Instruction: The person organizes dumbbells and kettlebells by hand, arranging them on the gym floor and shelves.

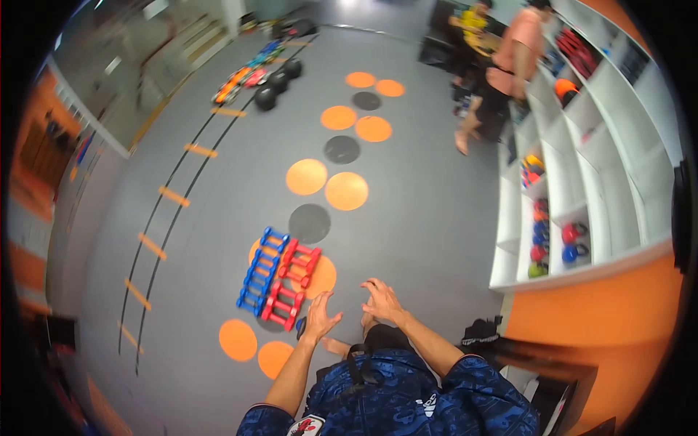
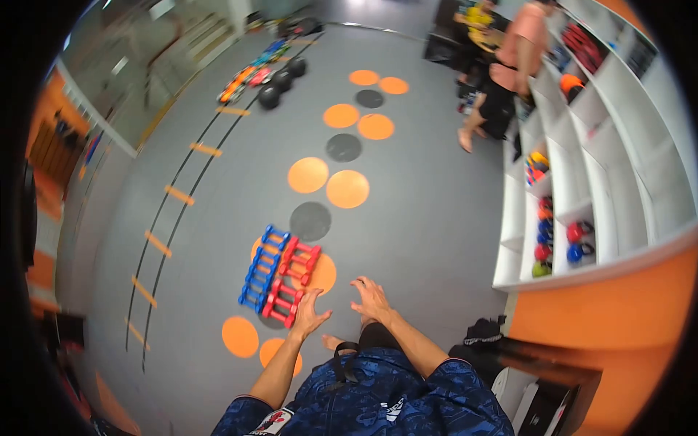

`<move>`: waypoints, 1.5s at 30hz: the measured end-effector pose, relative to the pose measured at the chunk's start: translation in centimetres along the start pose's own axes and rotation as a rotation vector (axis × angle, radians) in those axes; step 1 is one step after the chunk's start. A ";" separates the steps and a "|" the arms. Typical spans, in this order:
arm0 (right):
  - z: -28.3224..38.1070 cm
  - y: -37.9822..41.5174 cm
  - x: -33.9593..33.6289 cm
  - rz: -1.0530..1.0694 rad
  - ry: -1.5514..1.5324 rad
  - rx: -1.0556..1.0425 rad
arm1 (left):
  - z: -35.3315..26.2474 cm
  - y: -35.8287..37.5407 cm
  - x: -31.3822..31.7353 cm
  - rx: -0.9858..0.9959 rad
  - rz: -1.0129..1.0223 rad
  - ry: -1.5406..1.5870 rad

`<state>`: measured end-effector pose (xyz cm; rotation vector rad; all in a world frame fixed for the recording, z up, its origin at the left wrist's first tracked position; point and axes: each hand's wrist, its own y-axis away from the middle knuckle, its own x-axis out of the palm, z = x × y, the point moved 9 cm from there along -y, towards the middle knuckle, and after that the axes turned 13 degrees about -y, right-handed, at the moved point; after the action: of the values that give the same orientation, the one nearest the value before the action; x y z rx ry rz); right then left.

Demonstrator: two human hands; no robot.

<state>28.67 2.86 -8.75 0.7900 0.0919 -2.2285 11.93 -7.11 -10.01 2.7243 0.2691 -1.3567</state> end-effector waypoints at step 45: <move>-17.8 5.9 -72.6 -1.237 0.299 0.272 | -68.8 -56.3 20.1 1.172 0.351 0.286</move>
<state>79.77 50.14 18.99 1.4806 0.5582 -3.2750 66.69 61.17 15.50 3.5117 -1.3418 -1.2065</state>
